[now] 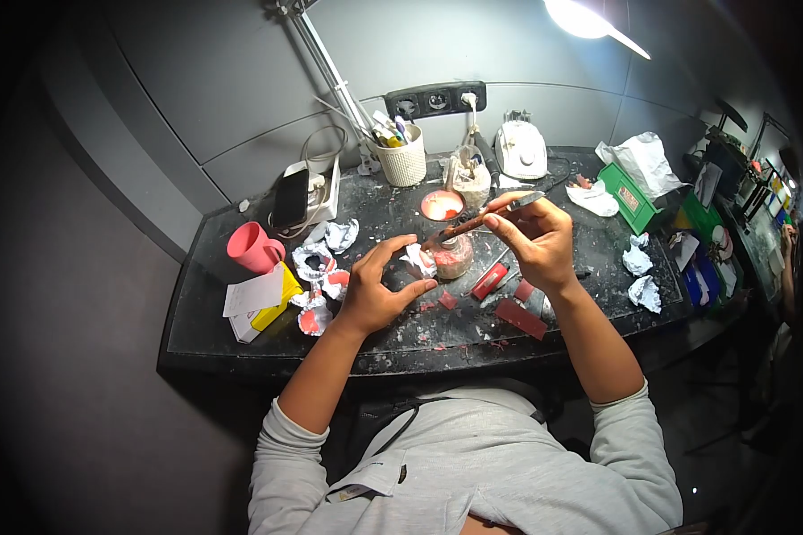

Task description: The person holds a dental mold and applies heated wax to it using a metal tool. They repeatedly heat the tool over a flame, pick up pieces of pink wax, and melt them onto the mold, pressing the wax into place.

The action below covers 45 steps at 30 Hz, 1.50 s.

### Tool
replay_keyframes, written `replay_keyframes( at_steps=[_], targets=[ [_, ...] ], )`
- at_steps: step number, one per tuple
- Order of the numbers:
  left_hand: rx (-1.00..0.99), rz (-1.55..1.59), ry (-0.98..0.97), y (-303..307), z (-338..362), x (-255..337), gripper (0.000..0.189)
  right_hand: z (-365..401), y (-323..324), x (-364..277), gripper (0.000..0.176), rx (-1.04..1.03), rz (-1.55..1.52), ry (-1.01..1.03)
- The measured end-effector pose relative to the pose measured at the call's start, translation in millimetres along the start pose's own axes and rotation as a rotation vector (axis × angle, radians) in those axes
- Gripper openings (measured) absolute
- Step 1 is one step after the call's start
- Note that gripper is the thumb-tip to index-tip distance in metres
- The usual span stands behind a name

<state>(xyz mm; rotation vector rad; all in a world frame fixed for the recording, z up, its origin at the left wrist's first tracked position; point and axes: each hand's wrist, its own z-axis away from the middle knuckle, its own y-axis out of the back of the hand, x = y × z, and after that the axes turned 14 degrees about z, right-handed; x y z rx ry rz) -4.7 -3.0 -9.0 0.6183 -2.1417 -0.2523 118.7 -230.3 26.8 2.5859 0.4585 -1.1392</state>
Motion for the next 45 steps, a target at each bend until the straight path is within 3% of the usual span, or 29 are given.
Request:
replay_keyframes(
  at_steps=[10,14,23,29,32,37,45],
  targets=[
    [0.001,0.013,0.016,-0.5,0.0,2.3,0.063,-2.1,4.5,2.8,0.014,0.015,-0.001,0.052],
    [0.027,-0.002,0.001,-0.8,-0.1,-0.1,0.064,-11.2,15.9,5.7,0.014,0.222,0.174,0.083],
    [0.101,-0.063,-0.020,-1.2,-0.5,1.7,0.063,-10.7,19.7,13.7,0.014,0.178,0.357,0.056],
    [0.099,-0.097,-0.074,-1.4,-0.6,-1.9,0.064,-8.4,12.9,1.0,0.013,0.179,0.062,0.011],
    [0.092,-0.092,-0.083,-2.1,-0.6,-2.2,0.064,-3.2,7.2,1.8,0.012,0.053,-0.053,-0.017],
    [0.079,-0.091,-0.076,-2.1,-1.3,-0.1,0.064,1.0,1.7,-0.1,0.017,-0.065,0.001,0.024],
    [0.070,-0.079,-0.054,-2.3,0.5,-4.0,0.062,0.8,-0.8,2.1,0.020,-0.074,-0.039,0.080]
  ],
)
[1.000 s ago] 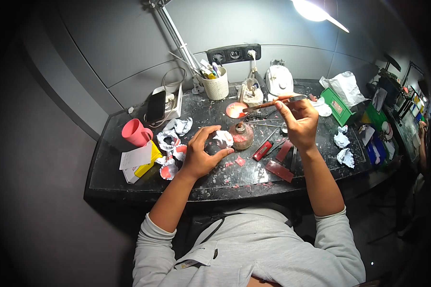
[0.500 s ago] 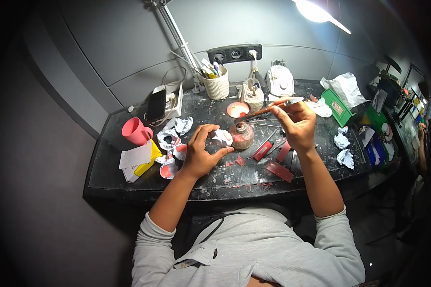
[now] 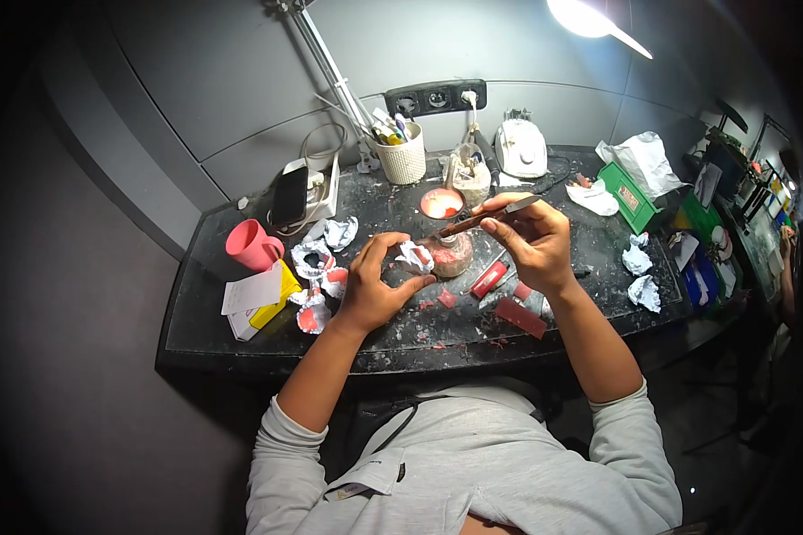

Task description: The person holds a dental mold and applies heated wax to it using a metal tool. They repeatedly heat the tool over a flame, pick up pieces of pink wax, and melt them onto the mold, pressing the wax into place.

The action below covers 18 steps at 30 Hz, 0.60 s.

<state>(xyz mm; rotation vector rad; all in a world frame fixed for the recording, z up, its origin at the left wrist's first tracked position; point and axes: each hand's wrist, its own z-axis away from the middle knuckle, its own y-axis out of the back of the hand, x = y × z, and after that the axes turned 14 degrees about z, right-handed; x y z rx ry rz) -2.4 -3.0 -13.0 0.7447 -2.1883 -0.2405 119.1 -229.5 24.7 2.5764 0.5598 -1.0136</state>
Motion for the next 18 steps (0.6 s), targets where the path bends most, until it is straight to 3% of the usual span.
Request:
replay_keyframes(
  at_steps=[18],
  targets=[
    [-0.022,0.008,-0.017,0.8,-0.9,1.5,0.061,0.0,-0.4,0.7,0.019,-0.038,-0.032,0.020]
  ],
)
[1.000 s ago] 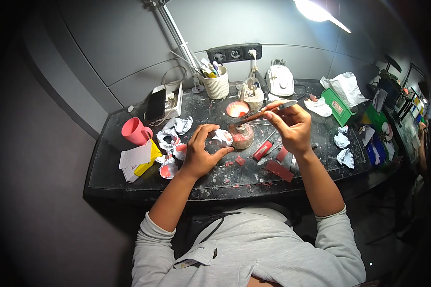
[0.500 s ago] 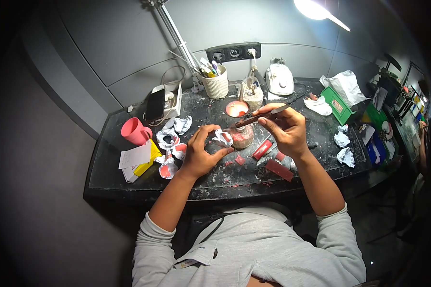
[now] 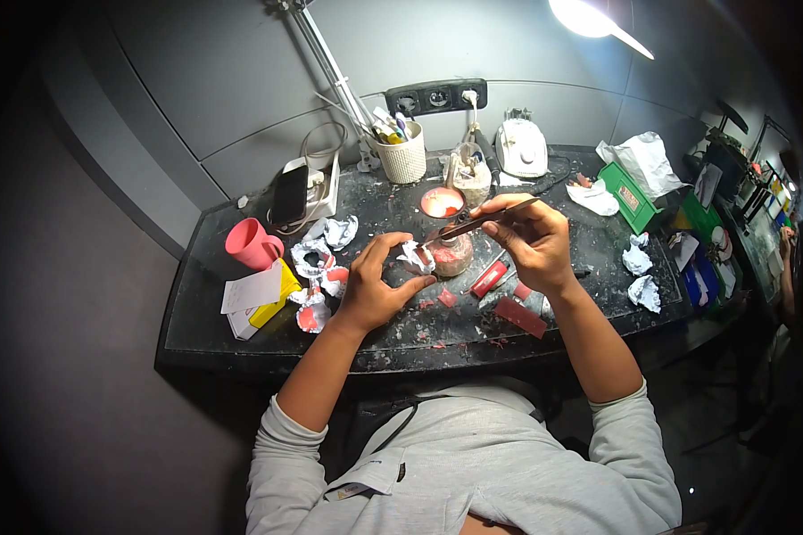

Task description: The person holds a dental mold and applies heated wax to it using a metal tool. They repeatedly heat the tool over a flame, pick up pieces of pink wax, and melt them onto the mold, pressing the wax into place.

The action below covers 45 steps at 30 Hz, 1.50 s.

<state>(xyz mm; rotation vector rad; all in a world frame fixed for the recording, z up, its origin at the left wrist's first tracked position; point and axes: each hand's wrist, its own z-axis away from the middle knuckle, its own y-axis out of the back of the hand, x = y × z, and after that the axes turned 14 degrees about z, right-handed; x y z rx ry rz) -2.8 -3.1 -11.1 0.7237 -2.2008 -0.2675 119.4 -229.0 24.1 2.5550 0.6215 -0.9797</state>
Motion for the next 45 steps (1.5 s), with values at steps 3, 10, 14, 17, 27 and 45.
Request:
replay_keyframes(
  at_steps=[3,10,14,17,27,45],
  targets=[
    [-0.003,0.000,0.002,0.2,0.0,-0.9,0.061,-0.7,0.6,-0.1,0.020,-0.007,-0.003,0.007],
    [-0.005,-0.015,-0.017,-0.1,-0.6,0.0,0.062,0.1,0.7,-0.5,0.021,-0.020,0.020,0.014],
    [-0.009,-0.007,0.002,0.4,-0.5,0.5,0.062,-0.1,2.1,-2.4,0.023,-0.044,0.028,0.011],
    [-0.010,-0.003,-0.007,0.0,-0.5,0.1,0.062,-1.3,5.1,-6.9,0.023,-0.052,-0.063,-0.004],
    [-0.018,0.000,0.010,0.1,-0.1,1.4,0.063,-9.6,24.3,3.0,0.017,0.256,0.213,-0.065],
    [-0.053,0.030,0.000,1.5,0.4,2.3,0.065,-8.2,23.9,-7.8,0.015,0.160,0.102,-0.143]
  ],
)
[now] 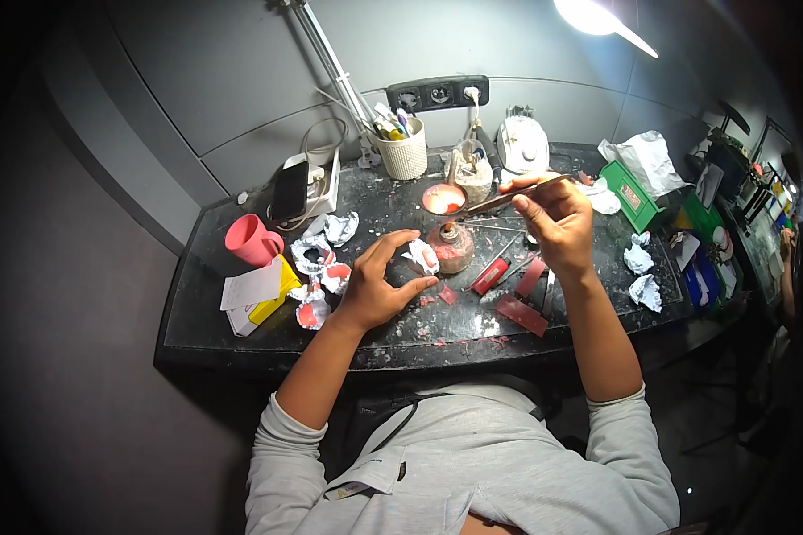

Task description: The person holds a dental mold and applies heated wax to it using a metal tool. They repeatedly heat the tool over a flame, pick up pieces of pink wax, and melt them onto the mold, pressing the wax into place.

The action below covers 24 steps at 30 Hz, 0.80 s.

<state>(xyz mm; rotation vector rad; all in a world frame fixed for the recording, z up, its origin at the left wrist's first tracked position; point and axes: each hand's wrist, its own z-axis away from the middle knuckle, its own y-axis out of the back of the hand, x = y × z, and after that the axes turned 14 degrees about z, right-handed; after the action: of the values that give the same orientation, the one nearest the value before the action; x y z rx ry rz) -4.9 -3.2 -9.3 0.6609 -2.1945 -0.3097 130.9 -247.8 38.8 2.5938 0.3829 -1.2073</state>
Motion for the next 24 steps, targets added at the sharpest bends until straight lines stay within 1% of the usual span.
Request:
replay_keyframes(
  at_steps=[2,3,7,20,22,24],
  targets=[
    [-0.012,0.012,-0.009,-0.7,0.2,-0.8,0.065,1.0,-1.3,-1.4,0.015,-0.124,-0.179,-0.027],
    [-0.020,0.014,-0.013,-1.0,0.3,-0.8,0.066,1.2,-1.5,-0.7,0.017,-0.171,-0.191,-0.011],
    [-0.037,0.024,-0.010,-0.6,0.4,-1.4,0.067,2.6,-7.5,2.4,0.021,-0.242,-0.222,0.026],
    [-0.041,0.045,-0.003,-0.8,0.7,-1.6,0.067,3.2,-9.3,3.8,0.020,-0.252,-0.187,0.044],
    [-0.042,0.032,0.007,-0.6,0.8,-1.2,0.067,3.2,-7.8,3.2,0.018,-0.242,-0.191,0.000],
    [-0.041,0.035,0.012,-0.5,0.6,-0.4,0.066,3.4,-9.0,4.3,0.018,-0.234,-0.193,0.020]
  ],
)
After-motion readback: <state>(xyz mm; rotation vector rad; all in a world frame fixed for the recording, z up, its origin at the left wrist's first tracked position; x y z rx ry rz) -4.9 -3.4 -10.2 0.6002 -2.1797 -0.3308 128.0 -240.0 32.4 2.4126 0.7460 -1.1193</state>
